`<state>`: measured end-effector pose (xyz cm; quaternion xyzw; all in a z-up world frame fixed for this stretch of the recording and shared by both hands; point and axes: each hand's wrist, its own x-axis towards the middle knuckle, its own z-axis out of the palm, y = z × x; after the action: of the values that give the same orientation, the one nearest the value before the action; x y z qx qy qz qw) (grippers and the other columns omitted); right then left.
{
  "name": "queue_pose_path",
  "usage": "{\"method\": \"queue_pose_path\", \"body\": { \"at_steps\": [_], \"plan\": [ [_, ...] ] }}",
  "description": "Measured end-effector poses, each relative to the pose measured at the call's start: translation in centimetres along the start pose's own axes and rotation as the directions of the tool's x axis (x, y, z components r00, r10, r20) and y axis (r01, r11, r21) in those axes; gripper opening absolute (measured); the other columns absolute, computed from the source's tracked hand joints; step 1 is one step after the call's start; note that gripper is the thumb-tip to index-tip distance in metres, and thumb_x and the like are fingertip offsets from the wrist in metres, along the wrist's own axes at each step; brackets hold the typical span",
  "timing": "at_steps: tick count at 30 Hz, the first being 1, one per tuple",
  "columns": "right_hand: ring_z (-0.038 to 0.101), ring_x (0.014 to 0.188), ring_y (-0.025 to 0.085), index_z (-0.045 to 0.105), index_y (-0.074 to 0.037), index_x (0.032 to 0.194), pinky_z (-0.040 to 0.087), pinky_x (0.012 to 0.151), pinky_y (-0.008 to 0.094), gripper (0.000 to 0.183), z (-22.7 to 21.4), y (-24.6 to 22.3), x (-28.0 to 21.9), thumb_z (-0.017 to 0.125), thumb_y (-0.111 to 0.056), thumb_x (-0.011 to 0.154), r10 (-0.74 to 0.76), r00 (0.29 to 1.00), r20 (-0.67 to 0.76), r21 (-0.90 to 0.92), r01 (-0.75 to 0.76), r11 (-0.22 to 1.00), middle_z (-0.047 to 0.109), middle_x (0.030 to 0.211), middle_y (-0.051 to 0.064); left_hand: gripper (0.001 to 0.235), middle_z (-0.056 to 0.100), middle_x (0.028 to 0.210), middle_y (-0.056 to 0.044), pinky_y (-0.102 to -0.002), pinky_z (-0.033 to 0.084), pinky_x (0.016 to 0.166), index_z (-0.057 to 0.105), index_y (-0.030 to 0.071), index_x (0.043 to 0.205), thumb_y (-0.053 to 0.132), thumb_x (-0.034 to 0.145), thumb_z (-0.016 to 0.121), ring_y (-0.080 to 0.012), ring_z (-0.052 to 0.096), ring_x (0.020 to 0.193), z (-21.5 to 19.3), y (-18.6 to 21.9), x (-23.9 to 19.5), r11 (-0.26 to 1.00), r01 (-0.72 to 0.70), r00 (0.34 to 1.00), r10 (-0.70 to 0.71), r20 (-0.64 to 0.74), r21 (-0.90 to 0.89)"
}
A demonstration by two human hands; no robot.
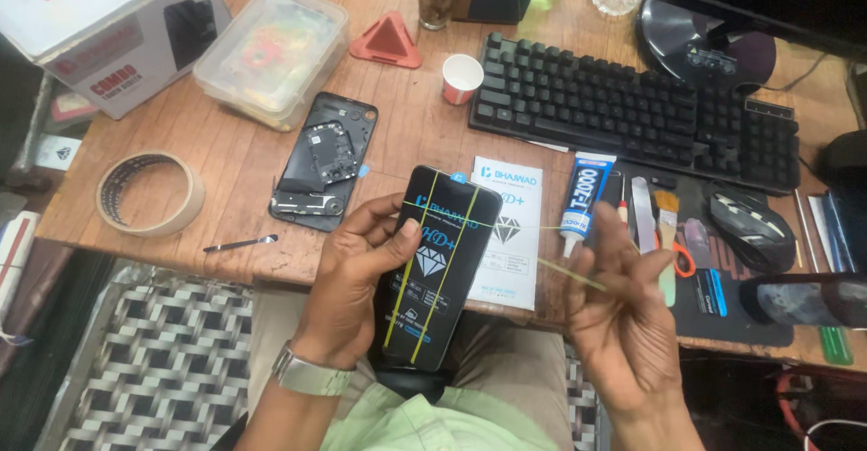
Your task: The person retrieves a smartphone from a plastic container and places it on the table. They then take a yellow rubber band from a bag and wrap it around the phone multiple times to secure it. The person repeats the process with a second rubber band, crossing it over the first to hold the phone firmly.
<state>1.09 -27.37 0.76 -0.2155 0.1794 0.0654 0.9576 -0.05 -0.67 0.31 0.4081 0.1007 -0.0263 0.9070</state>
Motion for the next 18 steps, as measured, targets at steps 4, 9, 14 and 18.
{"method": "queue_pose_path", "body": {
  "at_steps": [4, 9, 14, 18],
  "plan": [
    [0.061, 0.132, 0.022, 0.036, 0.002, 0.156, 0.043, 0.11, 0.042, 0.089, 1.7, 0.6, 0.1, 0.075, -0.038, 0.087, 0.091, 0.986, 0.143, -0.247, -0.054, 0.968, 0.057, 0.15, 0.016, 0.045, 0.076, 0.101, -0.01, -0.027, 0.059, 0.078, 0.063, -0.002, 0.132, 0.007, 0.089, 0.073, -0.0131, 0.072, 0.088, 0.5, 0.3, -0.4, 0.989, -0.093, 0.995, 0.089, 0.042, 0.117],
    [0.054, 0.14, 0.022, 0.035, -0.003, 0.157, 0.048, 0.109, 0.045, 0.107, 3.7, 1.0, 0.0, 0.086, -0.039, 0.07, 0.139, 0.973, 0.183, -0.697, 0.029, 0.716, 0.047, 0.16, 0.013, 0.044, 0.077, 0.105, -0.009, -0.025, 0.059, 0.079, 0.068, 0.003, 0.134, 0.006, 0.091, 0.074, -0.0087, 0.07, 0.09, 1.4, 1.1, -1.0, 0.891, -0.189, 0.965, 0.092, 0.245, 0.412],
    [0.065, 0.117, 0.021, 0.053, -0.001, 0.146, 0.053, 0.1, 0.041, 0.087, 4.8, 0.9, 0.5, 0.09, -0.011, 0.068, 0.307, 0.907, 0.288, -0.883, 0.127, 0.452, 0.065, 0.13, 0.011, 0.035, 0.081, 0.107, -0.008, -0.028, 0.061, 0.08, 0.076, 0.012, 0.121, 0.011, 0.087, 0.077, -0.0148, 0.077, 0.093, 2.5, 2.5, -1.0, 0.625, -0.389, 0.899, 0.097, 0.426, 0.677],
    [0.068, 0.101, 0.013, 0.07, -0.001, 0.119, 0.056, 0.089, 0.031, 0.058, 5.4, 0.8, 0.9, 0.089, -0.001, 0.065, 0.361, 0.914, 0.185, -0.979, 0.14, 0.147, 0.073, 0.107, 0.004, 0.033, 0.079, 0.097, -0.009, -0.034, 0.057, 0.073, 0.08, 0.019, 0.112, 0.019, 0.079, 0.082, -0.0257, 0.077, 0.085, 3.8, 3.1, -1.2, 0.346, -0.436, 0.893, 0.054, 0.446, 0.831]
  ]
}}
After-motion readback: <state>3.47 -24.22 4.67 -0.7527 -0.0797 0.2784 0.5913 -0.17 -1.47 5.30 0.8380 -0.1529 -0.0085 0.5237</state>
